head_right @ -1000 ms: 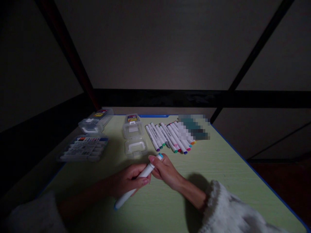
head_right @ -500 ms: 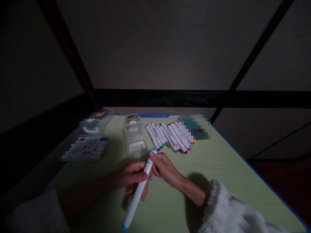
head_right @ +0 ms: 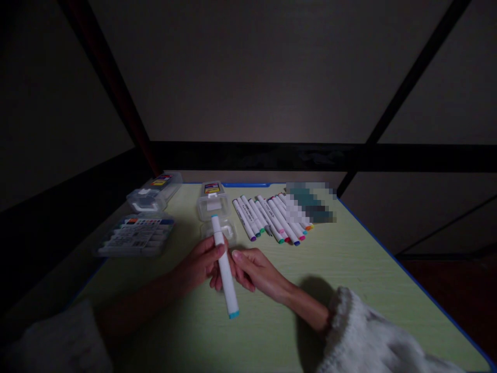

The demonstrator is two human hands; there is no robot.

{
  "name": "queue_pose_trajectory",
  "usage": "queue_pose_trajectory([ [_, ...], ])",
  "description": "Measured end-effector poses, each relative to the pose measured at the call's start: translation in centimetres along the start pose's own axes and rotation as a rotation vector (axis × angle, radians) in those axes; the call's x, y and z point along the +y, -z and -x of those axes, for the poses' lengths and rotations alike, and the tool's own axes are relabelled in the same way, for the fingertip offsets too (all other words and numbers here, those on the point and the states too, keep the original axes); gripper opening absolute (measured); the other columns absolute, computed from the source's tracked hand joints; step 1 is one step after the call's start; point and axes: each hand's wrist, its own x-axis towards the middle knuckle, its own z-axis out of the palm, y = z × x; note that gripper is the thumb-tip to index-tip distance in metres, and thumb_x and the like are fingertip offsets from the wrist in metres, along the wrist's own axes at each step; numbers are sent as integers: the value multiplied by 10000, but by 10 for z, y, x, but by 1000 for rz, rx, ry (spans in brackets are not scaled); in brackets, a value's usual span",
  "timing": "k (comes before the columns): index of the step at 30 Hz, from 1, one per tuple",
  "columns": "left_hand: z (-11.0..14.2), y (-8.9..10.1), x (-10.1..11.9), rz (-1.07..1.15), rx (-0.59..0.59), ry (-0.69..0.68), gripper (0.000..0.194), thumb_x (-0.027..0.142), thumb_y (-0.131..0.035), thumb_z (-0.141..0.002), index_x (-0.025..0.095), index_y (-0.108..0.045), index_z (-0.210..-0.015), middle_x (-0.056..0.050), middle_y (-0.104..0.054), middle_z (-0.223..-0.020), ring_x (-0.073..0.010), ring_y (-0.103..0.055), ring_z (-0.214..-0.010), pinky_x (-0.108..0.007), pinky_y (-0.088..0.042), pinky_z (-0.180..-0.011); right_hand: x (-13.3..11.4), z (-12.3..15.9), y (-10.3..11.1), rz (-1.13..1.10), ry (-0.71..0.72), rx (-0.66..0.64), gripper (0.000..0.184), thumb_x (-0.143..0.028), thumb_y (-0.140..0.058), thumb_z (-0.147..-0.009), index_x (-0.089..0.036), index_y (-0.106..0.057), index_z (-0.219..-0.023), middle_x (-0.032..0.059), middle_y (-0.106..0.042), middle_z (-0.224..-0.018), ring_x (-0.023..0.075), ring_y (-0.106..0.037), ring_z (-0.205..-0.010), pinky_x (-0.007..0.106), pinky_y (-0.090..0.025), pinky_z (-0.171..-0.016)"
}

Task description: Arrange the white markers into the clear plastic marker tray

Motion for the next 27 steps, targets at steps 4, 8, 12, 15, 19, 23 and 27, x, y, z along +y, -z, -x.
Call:
queue_pose_trajectory([
  [4,1,-2,5,5,126,-32,432,497,-621,-633,158,-382,-756,52,-559,-439,-70,-487,-309,-132,-321,-292,-5,1,0,69,-26,-63,562,-592,-324,-819,-121,-593,-669,-43,-434,-444,43,-303,-341,187,-230,-355],
  [8,-1,-2,8,-18,234,-55,445,511,-631,-602,144,-414,-729,35,-570,-452,-65,-487,-316,-138,-329,-308,-3,3,3,93,-32,-112,500,-599,-419,-772,-122,-561,-723,-64,-416,-449,35,-315,-345,165,-232,-336],
  [12,-3,-1,7,-48,316,-70,438,514,-634,-586,140,-438,-701,13,-581,-453,-63,-480,-317,-141,-322,-311,4,4,5,81,-44,-202,452,-552,-467,-773,-143,-468,-580,-54,-451,-451,24,-324,-349,156,-240,-334],
  [15,-4,-1,7,-54,348,-72,418,498,-636,-589,147,-435,-695,19,-575,-442,-62,-477,-315,-141,-323,-314,7,4,5,66,-53,-200,433,-499,-439,-818,-149,-451,-563,-53,-453,-449,24,-327,-353,156,-243,-339],
  [19,-4,-1,7,-36,347,-72,390,471,-635,-597,159,-418,-685,51,-533,-397,-65,-470,-302,-139,-312,-306,6,4,4,23,-37,-222,394,-476,-400,-848,-153,-458,-630,-62,-437,-449,31,-314,-353,167,-245,-344],
  [23,-4,0,7,-28,311,-61,376,458,-633,-599,160,-415,-671,57,-522,-397,-68,-469,-297,-143,-302,-299,5,6,4,-2,-3,-253,363,-459,-394,-858,-156,-456,-668,-66,-417,-461,38,-315,-370,179,-242,-359],
  [27,-4,1,6,-44,297,-59,358,451,-618,-616,160,-414,-662,50,-530,-414,-65,-468,-301,-146,-298,-304,6,7,5,12,-18,-259,342,-451,-396,-860,-147,-471,-724,-70,-403,-474,40,-310,-380,183,-248,-370],
])
